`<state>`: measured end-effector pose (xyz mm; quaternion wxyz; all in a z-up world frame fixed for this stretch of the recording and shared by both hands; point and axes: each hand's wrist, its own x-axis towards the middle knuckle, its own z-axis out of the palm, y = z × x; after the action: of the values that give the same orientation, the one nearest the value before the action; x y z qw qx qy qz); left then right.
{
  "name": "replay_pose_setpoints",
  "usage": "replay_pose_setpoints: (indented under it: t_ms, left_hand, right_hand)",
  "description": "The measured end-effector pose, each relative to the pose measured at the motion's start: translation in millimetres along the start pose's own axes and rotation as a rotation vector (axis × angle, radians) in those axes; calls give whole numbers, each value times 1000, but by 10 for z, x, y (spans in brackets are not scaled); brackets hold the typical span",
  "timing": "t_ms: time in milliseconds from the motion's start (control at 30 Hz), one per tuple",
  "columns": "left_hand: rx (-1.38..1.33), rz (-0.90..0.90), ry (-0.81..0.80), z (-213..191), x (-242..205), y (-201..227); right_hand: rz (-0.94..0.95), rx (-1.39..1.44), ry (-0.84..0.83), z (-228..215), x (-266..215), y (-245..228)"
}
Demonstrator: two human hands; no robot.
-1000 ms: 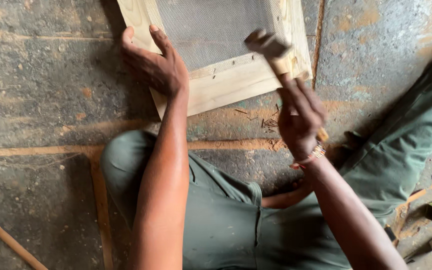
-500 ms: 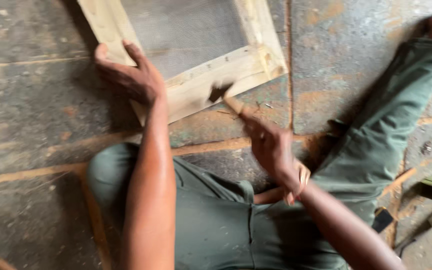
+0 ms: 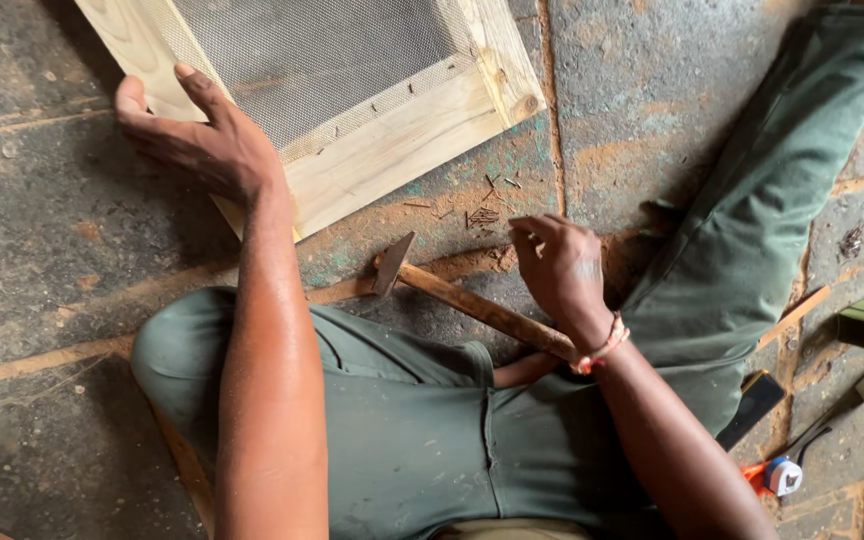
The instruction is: The person sits on a stone floor and uses a hammer to drive nails into a wooden frame, securing a mesh screen. The person repeatedly picks up nails and hammers them along the frame edges.
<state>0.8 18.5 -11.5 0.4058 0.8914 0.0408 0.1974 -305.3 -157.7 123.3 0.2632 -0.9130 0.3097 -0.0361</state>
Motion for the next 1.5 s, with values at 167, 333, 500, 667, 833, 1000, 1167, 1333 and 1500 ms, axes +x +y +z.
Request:
replay_pose_setpoints:
  t_ms: [167, 333, 500, 667, 833, 1000, 1167, 1333, 1500]
  left_hand:
    - [-19, 17, -24, 17, 1, -71]
    - [-60, 9, -15, 71, -8, -127]
    - [-47, 15, -4, 34, -1, -115]
    - [181, 43, 20, -126, 19, 162]
    - [-568, 441, -427, -288, -345, 879]
    - [-475, 163, -1394, -905, -1085, 1366]
    - [-529, 6, -1288, -1223, -1206, 1312]
    - [-565, -82, -1245, -1354, -1214, 1239]
    - [-341, 53, -973, -1219, -439, 1018]
  right_hand:
    - [-71, -96, 18, 116, -1, 94]
    - [-153, -160, -41, 179, 24, 107]
    - [-194, -198, -56, 187, 32, 69]
    - [-99, 130, 12, 108, 12, 30]
    - [124, 534, 46, 39, -21, 13]
    - [197, 764, 50, 53, -89, -69]
    - [113, 793, 4, 83, -174, -174]
    - [39, 742, -44, 137, -211, -294]
    - [-69, 435, -131, 149, -170, -368]
